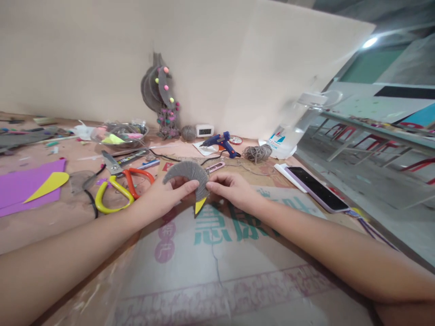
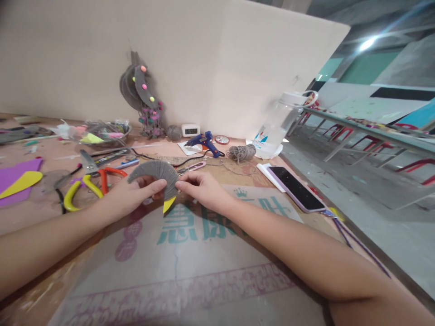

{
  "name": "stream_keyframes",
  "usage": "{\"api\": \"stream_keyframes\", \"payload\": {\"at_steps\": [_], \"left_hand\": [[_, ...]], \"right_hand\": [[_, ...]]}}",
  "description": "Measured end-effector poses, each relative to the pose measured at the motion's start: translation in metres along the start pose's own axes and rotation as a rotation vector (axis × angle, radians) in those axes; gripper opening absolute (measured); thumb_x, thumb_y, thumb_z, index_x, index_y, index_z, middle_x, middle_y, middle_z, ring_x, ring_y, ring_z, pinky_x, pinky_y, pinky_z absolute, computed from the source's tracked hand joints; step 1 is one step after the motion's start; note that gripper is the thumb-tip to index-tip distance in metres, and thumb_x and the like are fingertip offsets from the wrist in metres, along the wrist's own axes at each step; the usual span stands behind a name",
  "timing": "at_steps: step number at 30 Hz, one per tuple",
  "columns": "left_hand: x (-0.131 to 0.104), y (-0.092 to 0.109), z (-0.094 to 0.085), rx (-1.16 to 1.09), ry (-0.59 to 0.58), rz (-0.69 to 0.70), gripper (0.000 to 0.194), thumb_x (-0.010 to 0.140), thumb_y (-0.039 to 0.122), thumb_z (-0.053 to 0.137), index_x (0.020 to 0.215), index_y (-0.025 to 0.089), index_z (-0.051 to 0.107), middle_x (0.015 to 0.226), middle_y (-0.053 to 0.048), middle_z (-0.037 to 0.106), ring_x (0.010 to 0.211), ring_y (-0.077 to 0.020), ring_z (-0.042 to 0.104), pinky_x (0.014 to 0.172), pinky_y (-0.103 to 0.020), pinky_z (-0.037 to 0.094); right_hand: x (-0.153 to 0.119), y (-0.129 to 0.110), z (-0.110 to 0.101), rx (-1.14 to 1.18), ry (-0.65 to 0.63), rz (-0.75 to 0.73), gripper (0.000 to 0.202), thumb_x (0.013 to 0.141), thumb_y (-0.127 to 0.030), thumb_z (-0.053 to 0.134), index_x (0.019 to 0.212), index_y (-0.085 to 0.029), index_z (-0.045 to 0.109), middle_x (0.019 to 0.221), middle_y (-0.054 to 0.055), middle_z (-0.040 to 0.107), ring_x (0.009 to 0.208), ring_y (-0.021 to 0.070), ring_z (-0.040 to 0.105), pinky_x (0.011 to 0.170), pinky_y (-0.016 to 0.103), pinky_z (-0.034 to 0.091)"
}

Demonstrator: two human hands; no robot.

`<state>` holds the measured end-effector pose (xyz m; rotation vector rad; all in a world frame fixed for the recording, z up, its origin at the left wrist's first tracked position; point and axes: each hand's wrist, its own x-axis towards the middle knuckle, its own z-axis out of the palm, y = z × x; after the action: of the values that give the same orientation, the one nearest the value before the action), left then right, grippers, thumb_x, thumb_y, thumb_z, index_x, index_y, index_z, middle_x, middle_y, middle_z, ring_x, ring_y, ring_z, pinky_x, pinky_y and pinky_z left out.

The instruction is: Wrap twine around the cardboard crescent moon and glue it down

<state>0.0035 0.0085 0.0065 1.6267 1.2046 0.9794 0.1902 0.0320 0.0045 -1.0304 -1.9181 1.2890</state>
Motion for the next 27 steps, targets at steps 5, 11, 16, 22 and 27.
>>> {"api": "stream_keyframes", "payload": {"at_steps": [5,11,16,22,27], "left_hand": [[-0.002,-0.008,0.000,0.090,-0.087,0.087,0.027,0.081,0.040,0.049,0.064,0.018,0.048,0.067,0.001,0.056,0.060,-0.0109,0.053,0.056,-0.023,0.042],[-0.012,-0.007,0.005,0.101,-0.083,0.264,0.031,0.077,0.025,0.056,0.105,0.025,0.044,0.093,0.000,0.055,0.087,-0.0133,0.057,0.078,-0.029,0.048],[-0.013,-0.007,0.004,0.200,-0.123,0.307,0.039,0.080,0.021,0.052,0.117,0.027,0.042,0.100,-0.001,0.054,0.094,-0.0138,0.055,0.084,-0.029,0.046],[-0.011,-0.007,0.002,0.137,-0.055,0.255,0.025,0.084,0.027,0.046,0.109,0.024,0.049,0.100,-0.002,0.058,0.092,-0.0142,0.055,0.080,-0.029,0.046],[-0.011,-0.004,0.001,0.118,-0.084,0.203,0.023,0.086,0.033,0.044,0.104,0.023,0.053,0.097,-0.003,0.059,0.088,-0.0144,0.056,0.074,-0.027,0.046]], "right_hand": [[0.000,-0.001,-0.005,0.062,0.090,0.068,0.024,0.076,-0.039,0.057,0.076,-0.015,0.058,0.054,-0.005,0.047,0.045,0.0054,0.040,0.042,0.018,0.030],[-0.001,-0.001,-0.005,0.102,0.104,0.081,0.026,0.076,-0.041,0.058,0.074,-0.016,0.056,0.052,-0.006,0.045,0.042,0.0048,0.039,0.039,0.017,0.028],[0.000,0.001,-0.004,0.097,0.082,0.075,0.027,0.075,-0.042,0.058,0.075,-0.015,0.056,0.053,-0.006,0.045,0.045,0.0058,0.042,0.040,0.017,0.031],[-0.001,-0.002,-0.003,0.086,0.062,0.103,0.025,0.077,-0.041,0.057,0.075,-0.015,0.057,0.054,-0.005,0.049,0.047,0.0061,0.044,0.041,0.017,0.032],[-0.003,-0.005,-0.001,0.077,0.041,0.103,0.025,0.077,-0.040,0.058,0.073,-0.015,0.056,0.053,-0.005,0.049,0.046,0.0057,0.045,0.041,0.016,0.033]]}}
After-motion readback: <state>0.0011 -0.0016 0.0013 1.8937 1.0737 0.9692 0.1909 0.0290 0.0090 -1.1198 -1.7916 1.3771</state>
